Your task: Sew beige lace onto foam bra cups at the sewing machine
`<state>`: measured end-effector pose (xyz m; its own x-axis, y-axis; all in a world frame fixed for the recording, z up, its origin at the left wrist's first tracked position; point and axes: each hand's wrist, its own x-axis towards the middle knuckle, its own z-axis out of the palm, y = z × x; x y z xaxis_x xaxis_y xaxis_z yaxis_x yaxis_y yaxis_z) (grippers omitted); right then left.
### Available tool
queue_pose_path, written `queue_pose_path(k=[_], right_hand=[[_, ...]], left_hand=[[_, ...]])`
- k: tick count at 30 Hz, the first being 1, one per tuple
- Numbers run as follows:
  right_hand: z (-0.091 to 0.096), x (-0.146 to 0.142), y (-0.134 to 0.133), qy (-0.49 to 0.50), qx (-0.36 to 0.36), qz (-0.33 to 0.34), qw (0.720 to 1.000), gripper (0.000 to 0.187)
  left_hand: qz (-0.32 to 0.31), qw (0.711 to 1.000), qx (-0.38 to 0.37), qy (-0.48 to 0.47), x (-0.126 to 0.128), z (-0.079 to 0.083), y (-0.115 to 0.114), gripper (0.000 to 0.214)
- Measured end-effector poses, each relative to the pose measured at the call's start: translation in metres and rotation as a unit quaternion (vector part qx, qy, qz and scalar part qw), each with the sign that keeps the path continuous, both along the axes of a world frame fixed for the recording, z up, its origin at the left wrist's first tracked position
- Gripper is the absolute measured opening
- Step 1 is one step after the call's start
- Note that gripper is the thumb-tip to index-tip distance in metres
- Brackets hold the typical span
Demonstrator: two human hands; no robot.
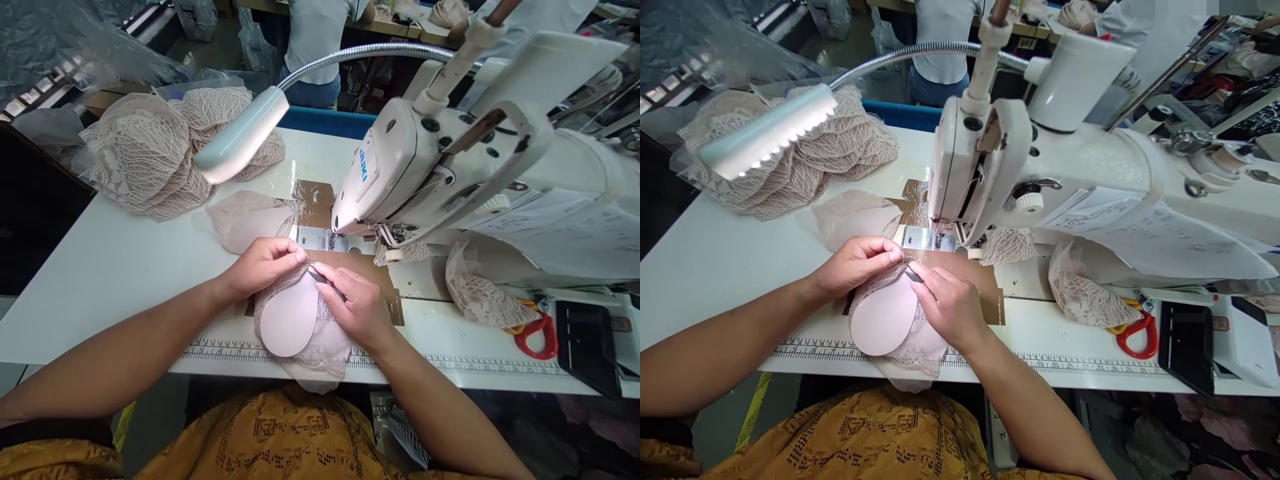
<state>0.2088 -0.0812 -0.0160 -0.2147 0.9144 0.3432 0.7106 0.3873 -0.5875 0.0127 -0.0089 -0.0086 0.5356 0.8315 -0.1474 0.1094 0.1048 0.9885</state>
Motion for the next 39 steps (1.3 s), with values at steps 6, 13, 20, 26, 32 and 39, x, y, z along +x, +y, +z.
queue_pose_path(k=[6, 13, 20, 26, 32, 39], right_hand=[[-0.0021, 0.0000, 0.0010, 0.006, -0.014, -0.016, 1.000, 0.030], [-0.0020, -0.0009, 0.0032, 0.036, -0.050, -0.017, 0.998, 0.031], [-0.0038, -0.0015, 0.0053, 0.046, -0.056, -0.016, 0.997, 0.031], [-0.0031, -0.0009, 0.0050, 0.048, -0.066, -0.015, 0.997, 0.031], [-0.0014, -0.0013, 0.0052, 0.050, -0.069, -0.020, 0.996, 0.031], [-0.0016, -0.0016, 0.0056, 0.051, -0.067, -0.020, 0.996, 0.030]], left_hand=[[-0.003, 1.000, 0.027, 0.003, 0.0003, -0.0020, 0.0025, 0.024], [-0.006, 0.999, 0.033, 0.013, -0.0007, -0.0021, 0.0030, 0.024], [0.005, 1.000, 0.002, -0.011, 0.0011, -0.0035, 0.0023, 0.027], [0.005, 0.999, -0.006, -0.033, 0.0034, -0.0075, 0.0023, 0.024], [0.043, 0.996, 0.074, -0.008, 0.0050, -0.0067, 0.0028, 0.017], [0.072, 0.976, 0.206, 0.013, 0.0048, -0.0076, 0.0003, 0.008]])
